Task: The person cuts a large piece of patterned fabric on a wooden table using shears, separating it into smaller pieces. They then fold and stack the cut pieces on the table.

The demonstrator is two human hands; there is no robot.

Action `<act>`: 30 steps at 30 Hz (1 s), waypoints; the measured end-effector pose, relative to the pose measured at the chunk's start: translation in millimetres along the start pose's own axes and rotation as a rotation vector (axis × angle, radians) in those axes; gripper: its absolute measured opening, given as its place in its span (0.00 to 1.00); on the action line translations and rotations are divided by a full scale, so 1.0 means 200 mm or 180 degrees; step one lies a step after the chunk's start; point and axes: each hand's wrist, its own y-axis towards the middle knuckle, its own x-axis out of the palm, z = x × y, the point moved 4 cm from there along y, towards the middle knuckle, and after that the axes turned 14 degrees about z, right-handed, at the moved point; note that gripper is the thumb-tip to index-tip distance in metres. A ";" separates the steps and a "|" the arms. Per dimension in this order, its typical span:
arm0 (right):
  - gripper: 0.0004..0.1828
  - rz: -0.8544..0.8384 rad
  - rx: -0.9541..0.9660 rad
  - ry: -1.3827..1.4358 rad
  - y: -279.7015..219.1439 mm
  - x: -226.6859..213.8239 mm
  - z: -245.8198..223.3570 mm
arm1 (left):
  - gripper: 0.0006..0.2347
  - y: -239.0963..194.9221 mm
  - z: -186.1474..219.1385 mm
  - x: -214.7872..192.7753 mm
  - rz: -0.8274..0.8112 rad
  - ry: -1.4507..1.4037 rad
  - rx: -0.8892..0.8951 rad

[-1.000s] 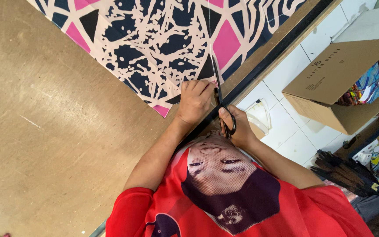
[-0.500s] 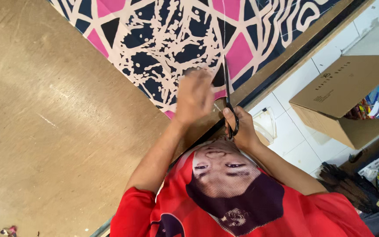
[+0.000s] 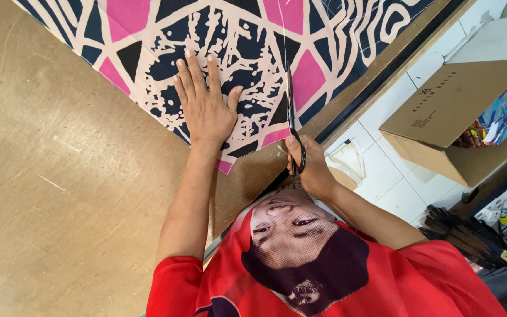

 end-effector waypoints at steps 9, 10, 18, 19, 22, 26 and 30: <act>0.24 0.0038 0.0142 0.0119 0.04 0.03 -0.05 | 0.41 0.00 -0.01 0.02 -0.0134 0.0074 -0.0028; 0.24 0.0021 0.0155 0.0153 0.07 0.03 -0.06 | 0.43 0.00 -0.01 0.02 -0.0163 0.0067 -0.0049; 0.25 0.0036 0.0182 0.0134 0.12 0.03 -0.13 | 0.45 0.01 0.00 0.03 -0.0236 0.0179 -0.0035; 0.25 0.0011 0.0238 0.0151 0.12 0.03 -0.14 | 0.44 0.01 0.00 0.03 -0.0247 0.0197 -0.0047; 0.26 -0.0062 0.0114 -0.0104 0.15 0.01 -0.20 | 0.44 0.01 -0.01 0.04 -0.0256 0.0256 -0.0045; 0.25 -0.0352 -0.0061 0.0196 0.24 0.00 -0.23 | 0.43 0.00 -0.01 0.05 -0.0082 0.0248 0.0055; 0.25 -0.0228 0.0117 0.0183 0.28 0.01 -0.19 | 0.43 0.00 -0.02 0.04 0.0092 0.0249 0.0127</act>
